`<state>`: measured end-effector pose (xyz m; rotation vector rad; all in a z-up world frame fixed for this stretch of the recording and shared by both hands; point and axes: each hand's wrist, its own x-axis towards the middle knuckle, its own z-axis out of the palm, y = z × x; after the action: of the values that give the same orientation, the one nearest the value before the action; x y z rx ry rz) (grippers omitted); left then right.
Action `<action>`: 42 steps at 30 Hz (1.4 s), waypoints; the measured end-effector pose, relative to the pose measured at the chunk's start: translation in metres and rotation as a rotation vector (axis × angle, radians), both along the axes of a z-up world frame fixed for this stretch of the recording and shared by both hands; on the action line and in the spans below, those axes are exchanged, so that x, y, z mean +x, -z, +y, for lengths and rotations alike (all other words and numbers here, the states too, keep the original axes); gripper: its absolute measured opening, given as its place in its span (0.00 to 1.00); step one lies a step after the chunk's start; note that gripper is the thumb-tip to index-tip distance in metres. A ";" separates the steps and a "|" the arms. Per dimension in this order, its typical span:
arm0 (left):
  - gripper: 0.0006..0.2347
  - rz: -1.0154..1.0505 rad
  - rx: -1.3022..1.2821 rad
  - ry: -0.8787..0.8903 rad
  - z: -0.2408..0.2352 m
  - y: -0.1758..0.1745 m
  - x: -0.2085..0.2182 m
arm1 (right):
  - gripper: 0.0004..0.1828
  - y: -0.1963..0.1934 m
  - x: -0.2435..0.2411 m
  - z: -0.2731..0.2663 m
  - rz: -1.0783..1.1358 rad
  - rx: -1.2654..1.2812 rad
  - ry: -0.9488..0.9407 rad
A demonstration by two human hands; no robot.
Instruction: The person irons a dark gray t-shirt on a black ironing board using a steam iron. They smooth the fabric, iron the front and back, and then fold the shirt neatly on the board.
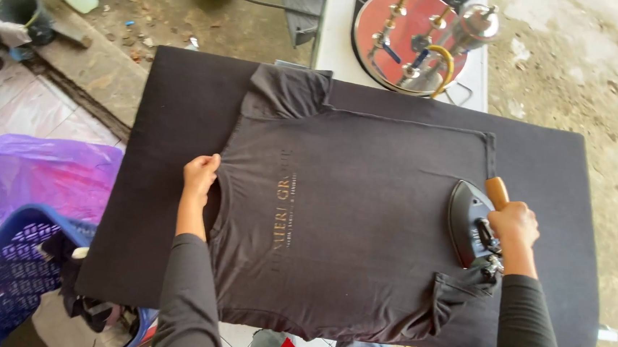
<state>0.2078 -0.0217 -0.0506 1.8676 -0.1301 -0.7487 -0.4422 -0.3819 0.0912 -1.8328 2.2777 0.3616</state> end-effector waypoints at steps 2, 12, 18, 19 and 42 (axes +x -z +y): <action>0.12 0.033 0.022 0.017 0.001 -0.017 -0.001 | 0.25 -0.013 -0.024 -0.007 0.009 0.043 0.091; 0.08 0.073 -0.002 0.026 0.004 -0.037 -0.002 | 0.18 0.002 -0.124 -0.053 -0.043 -0.025 0.321; 0.09 0.055 0.026 0.015 0.004 -0.035 -0.002 | 0.15 0.007 -0.148 -0.067 -0.051 -0.036 0.372; 0.09 0.050 0.028 0.016 0.004 -0.033 0.000 | 0.16 0.011 -0.153 -0.071 -0.042 -0.040 0.367; 0.15 -0.591 0.452 0.076 -0.205 0.002 0.017 | 0.32 0.131 0.076 -0.154 -0.343 -0.366 -0.576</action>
<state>0.2246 -0.2269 -0.0525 2.4886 -0.4373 -0.2610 -0.3662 -0.5361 -0.0395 -2.4864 1.6375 -0.3005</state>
